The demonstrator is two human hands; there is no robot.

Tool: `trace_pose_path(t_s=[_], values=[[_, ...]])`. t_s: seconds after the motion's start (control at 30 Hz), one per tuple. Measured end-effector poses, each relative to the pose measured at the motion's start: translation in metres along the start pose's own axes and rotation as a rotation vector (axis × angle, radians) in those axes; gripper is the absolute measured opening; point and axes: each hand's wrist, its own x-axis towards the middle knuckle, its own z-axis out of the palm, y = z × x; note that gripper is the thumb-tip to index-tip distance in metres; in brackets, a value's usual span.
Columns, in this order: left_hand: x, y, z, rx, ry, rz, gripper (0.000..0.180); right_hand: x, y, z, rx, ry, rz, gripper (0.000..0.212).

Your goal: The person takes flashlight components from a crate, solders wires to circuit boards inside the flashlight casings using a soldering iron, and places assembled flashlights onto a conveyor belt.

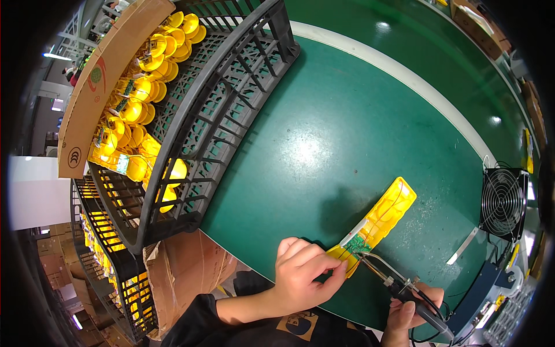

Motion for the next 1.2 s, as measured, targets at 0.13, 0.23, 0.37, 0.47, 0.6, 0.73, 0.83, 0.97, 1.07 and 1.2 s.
trace_pose_path(t_s=[0.13,0.23,0.37,0.47,0.6,0.73,0.83,0.97,1.07,1.2], values=[[0.0,0.0,0.0,0.005,-0.006,0.0,0.018,0.004,-0.001,0.005,0.018,0.129,-0.092,0.046],[0.0,0.001,-0.001,0.008,0.001,-0.006,0.018,0.005,-0.001,0.0,0.012,0.196,-0.053,0.047],[-0.002,0.0,0.0,0.02,0.005,0.005,0.017,0.004,0.003,-0.008,-0.044,0.261,-0.034,0.049],[-0.003,0.0,-0.001,-0.002,0.031,0.015,0.017,0.003,0.004,-0.013,0.004,0.257,-0.002,0.048],[-0.004,0.0,-0.002,0.013,0.036,0.032,0.016,0.004,0.012,-0.013,0.062,0.294,-0.118,0.042],[-0.008,-0.002,-0.005,0.003,0.028,0.014,0.016,0.007,0.01,-0.011,0.116,0.255,-0.187,0.036],[-0.007,0.001,-0.006,-0.024,0.01,0.025,0.012,0.007,0.011,-0.015,0.112,0.24,-0.181,0.036],[-0.005,0.004,-0.014,-0.13,-0.005,-0.138,0.009,0.008,0.003,-0.005,0.129,0.151,-0.161,0.035],[0.008,0.011,-0.019,-0.064,-0.171,-0.258,0.009,0.007,-0.002,0.002,0.122,0.133,-0.074,0.038],[0.012,0.013,-0.019,-0.016,-0.217,-0.263,0.009,0.006,-0.008,0.009,0.101,0.077,0.001,0.039]])
